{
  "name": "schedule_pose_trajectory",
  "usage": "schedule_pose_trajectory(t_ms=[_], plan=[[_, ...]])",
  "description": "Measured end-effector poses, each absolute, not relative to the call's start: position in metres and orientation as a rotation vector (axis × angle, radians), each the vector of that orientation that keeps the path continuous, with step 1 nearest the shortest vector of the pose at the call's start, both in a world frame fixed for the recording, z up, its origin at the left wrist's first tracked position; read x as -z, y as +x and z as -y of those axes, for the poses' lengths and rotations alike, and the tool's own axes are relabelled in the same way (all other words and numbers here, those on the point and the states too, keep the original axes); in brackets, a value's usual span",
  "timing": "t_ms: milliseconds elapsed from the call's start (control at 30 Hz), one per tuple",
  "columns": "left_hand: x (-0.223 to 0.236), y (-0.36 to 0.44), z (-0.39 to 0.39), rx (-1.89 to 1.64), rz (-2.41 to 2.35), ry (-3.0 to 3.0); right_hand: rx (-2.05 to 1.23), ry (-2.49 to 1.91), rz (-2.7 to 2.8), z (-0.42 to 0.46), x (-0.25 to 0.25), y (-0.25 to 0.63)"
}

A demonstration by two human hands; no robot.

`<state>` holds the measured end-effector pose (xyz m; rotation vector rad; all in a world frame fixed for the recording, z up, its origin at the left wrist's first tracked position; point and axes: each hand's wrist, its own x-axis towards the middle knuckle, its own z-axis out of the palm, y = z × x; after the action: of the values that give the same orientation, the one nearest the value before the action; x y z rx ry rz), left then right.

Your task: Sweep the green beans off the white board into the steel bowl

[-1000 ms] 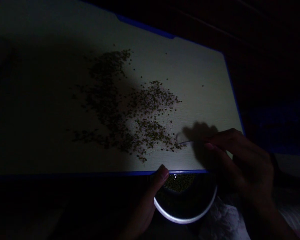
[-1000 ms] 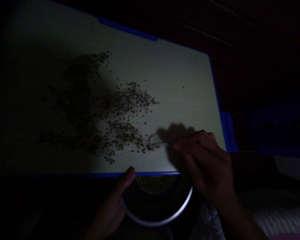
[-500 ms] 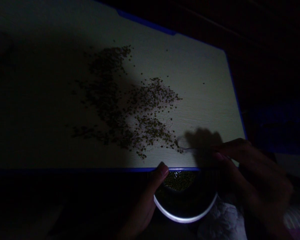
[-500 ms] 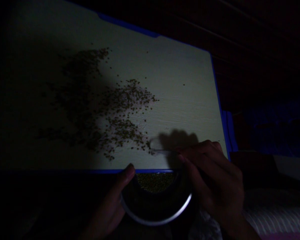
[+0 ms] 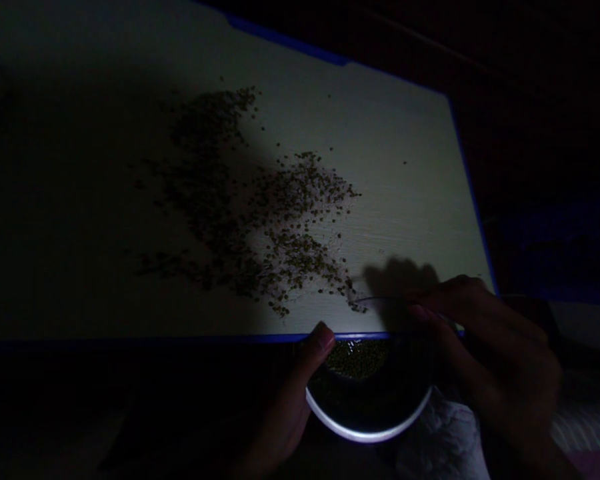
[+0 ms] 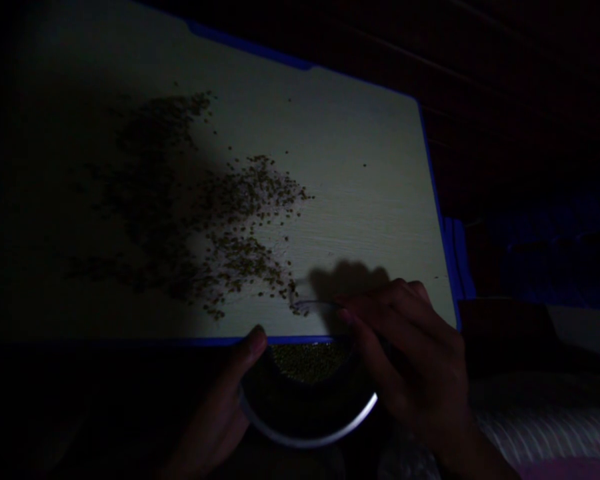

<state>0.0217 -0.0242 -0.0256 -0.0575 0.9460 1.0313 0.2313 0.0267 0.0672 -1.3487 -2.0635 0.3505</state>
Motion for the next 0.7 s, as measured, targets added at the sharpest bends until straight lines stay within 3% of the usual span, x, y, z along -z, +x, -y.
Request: schedule_pose_trajectory(t_ms=[700], plan=[[0.020,0.021,0.022,-1.014,-0.926,-0.004,-0.384,-1.197,2.181,-0.014,-0.070,0.237]])
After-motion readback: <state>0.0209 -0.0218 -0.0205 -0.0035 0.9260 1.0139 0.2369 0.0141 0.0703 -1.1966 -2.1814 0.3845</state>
